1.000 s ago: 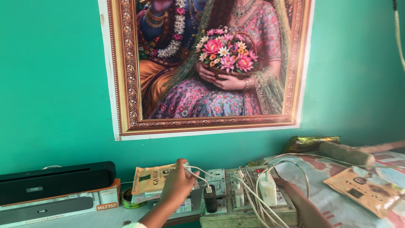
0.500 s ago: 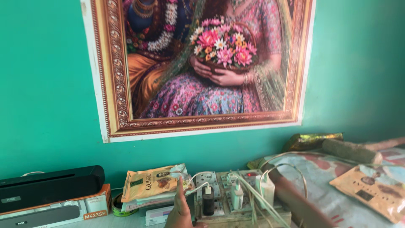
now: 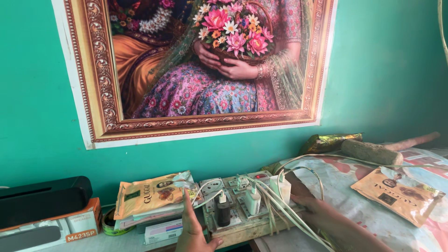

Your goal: The person organizes various items on a white table, including a small tin, a speaker, a box of chocolates, and several papers. They move the items around, stack them, and wipe the table surface with a cloth.

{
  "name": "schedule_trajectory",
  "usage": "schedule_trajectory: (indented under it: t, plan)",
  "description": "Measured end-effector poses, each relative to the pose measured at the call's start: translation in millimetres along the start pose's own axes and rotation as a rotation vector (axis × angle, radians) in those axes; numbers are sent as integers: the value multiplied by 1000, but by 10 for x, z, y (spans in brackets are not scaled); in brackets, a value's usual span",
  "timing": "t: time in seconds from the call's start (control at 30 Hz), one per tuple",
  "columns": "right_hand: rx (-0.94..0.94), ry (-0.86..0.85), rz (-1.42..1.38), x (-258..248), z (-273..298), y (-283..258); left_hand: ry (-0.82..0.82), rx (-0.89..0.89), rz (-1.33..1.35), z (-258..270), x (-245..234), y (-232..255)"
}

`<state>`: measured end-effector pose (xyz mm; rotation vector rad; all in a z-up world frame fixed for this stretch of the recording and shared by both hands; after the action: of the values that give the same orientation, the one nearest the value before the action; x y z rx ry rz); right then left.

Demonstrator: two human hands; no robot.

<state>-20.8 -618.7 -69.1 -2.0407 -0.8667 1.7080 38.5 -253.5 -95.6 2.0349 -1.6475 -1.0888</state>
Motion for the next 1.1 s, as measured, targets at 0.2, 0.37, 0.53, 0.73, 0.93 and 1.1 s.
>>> schedule_trajectory:
  t: [0.2, 0.37, 0.53, 0.73, 0.93, 1.1]
  plan:
    - [227, 146, -448, 60, -342, 563, -73, -94, 68, -144, 96, 54]
    - [41, 61, 27, 26, -329, 345, -177, -271, 149, -138, 85, 126]
    - [-7, 59, 51, 69, -335, 260, -184, -265, 97, -122, 60, 275]
    - [29, 77, -126, 101, -398, 404, -182, -484, -69, -13, 85, 296]
    - [87, 202, -123, -82, -180, 486, -195, -416, -107, -2, 14, 380]
    - [85, 274, 39, -351, 262, 175, -159, -344, -240, 46, -197, 756]
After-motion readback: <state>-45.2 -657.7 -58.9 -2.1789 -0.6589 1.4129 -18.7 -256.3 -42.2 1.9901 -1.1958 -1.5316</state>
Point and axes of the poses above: each hand's wrist, its own z-axis away from the middle knuckle, its own x-axis out of the palm, y = z × x, the point moved 7 cm from there along -z, towards the middle knuckle, and after that the axes turned 5 degrees about -x, right-handed, at the moved point
